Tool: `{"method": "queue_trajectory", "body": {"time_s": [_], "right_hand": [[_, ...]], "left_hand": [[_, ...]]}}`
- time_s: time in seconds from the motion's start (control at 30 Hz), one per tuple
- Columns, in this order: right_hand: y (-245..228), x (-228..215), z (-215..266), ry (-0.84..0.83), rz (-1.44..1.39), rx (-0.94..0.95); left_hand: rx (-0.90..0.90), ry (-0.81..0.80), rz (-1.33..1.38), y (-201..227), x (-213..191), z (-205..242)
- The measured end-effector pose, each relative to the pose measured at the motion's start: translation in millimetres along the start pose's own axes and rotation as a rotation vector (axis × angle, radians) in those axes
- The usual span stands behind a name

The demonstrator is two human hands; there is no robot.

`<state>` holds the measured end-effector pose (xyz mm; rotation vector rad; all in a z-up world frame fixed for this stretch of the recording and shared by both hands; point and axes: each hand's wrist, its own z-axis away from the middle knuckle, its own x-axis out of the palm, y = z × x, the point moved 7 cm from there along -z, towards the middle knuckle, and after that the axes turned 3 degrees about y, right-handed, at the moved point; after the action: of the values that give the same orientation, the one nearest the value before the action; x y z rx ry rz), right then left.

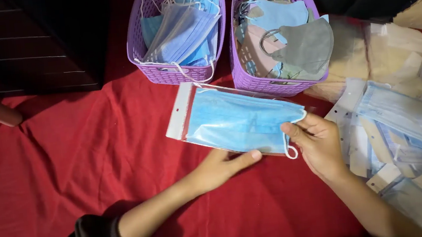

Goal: The person packages medical face masks into plastic sleeves by hand, picking masks from bins and placing them individually or in small groups into clear bags.

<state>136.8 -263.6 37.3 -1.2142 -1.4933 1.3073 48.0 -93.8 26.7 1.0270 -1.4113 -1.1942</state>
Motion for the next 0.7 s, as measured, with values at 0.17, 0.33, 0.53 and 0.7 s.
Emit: {"method": "queue_trajectory", "body": {"time_s": [0.17,0.33,0.53,0.7], "right_hand": [[26.8,-40.4,-4.4,0.039,0.154,-0.098],[-9.6,-22.6,6.0,0.023,0.439,-0.356],[-44.1,-2.4,-4.1,-0.056,0.416,-0.390],[-46.3,-6.9,-11.4,-0.162,0.384,-0.378]], "left_hand": [[0.021,0.104,0.094,-26.1,-5.8,-2.6],[0.207,0.144,-0.031,-10.2,-2.7,1.4],[0.196,0.216,0.013,-18.9,-12.8,2.3],[0.204,0.245,0.056,-12.3,-13.4,5.5]]}}
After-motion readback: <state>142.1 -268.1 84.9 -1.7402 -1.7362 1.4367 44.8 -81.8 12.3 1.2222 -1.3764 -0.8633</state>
